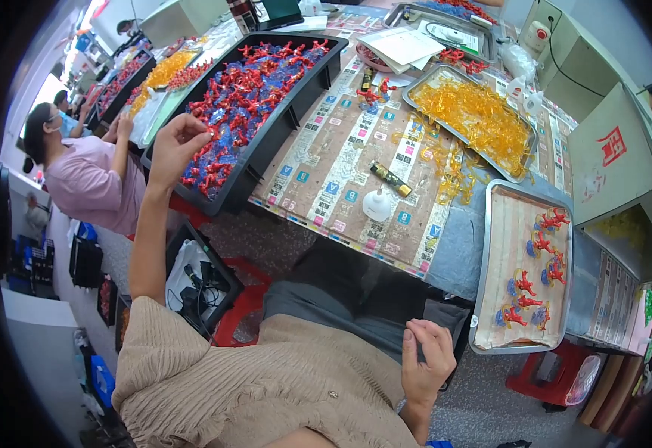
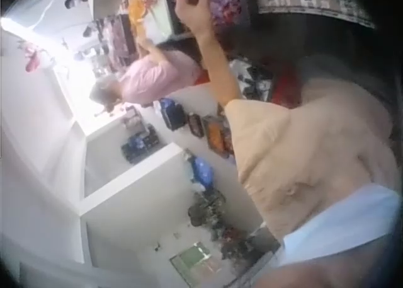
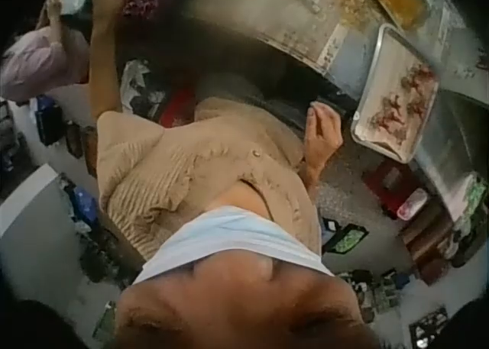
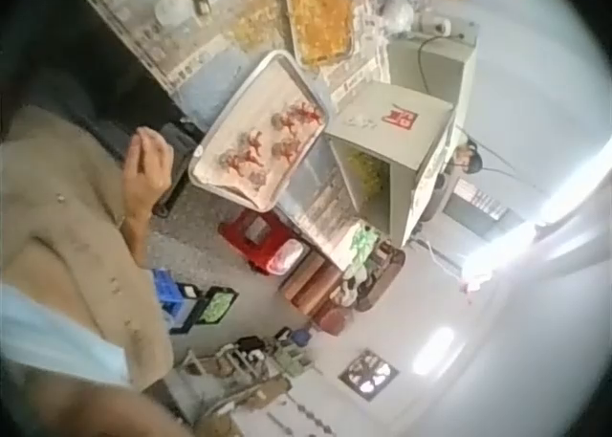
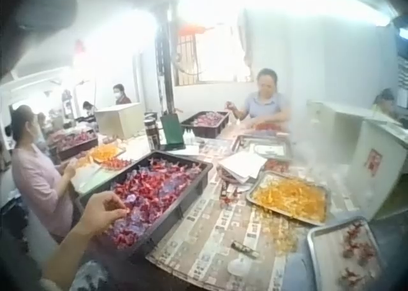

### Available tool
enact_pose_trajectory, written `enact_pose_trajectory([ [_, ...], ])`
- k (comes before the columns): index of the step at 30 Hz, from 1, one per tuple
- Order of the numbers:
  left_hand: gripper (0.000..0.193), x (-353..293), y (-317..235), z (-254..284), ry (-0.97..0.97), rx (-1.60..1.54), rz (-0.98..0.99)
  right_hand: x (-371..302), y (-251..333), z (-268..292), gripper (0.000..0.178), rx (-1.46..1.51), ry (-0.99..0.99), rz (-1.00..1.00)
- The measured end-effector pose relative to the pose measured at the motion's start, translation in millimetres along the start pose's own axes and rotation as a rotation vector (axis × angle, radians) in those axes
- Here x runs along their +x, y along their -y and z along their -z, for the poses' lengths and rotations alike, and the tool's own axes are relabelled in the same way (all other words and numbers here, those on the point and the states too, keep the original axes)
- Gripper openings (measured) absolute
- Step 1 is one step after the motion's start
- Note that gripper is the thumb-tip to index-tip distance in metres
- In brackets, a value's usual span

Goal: The person assembles small plastic toy figures by gluing them to circular gold bases with a glue bottle.

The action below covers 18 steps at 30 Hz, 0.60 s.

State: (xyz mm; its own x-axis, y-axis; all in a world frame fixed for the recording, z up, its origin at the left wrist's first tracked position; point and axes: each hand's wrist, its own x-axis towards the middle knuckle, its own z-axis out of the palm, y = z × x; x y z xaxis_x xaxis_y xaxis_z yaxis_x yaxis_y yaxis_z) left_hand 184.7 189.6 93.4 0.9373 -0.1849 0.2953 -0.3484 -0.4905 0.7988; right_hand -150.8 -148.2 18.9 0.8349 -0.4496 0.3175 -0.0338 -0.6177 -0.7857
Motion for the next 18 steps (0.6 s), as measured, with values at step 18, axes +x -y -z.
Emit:
enact_pose_trajectory([
  [18, 0.026, -131, -98, -144, 0.45, -0.545, 0.044, 53, 14, -85, 0.051, 1.042, 0.382, -0.292],
])
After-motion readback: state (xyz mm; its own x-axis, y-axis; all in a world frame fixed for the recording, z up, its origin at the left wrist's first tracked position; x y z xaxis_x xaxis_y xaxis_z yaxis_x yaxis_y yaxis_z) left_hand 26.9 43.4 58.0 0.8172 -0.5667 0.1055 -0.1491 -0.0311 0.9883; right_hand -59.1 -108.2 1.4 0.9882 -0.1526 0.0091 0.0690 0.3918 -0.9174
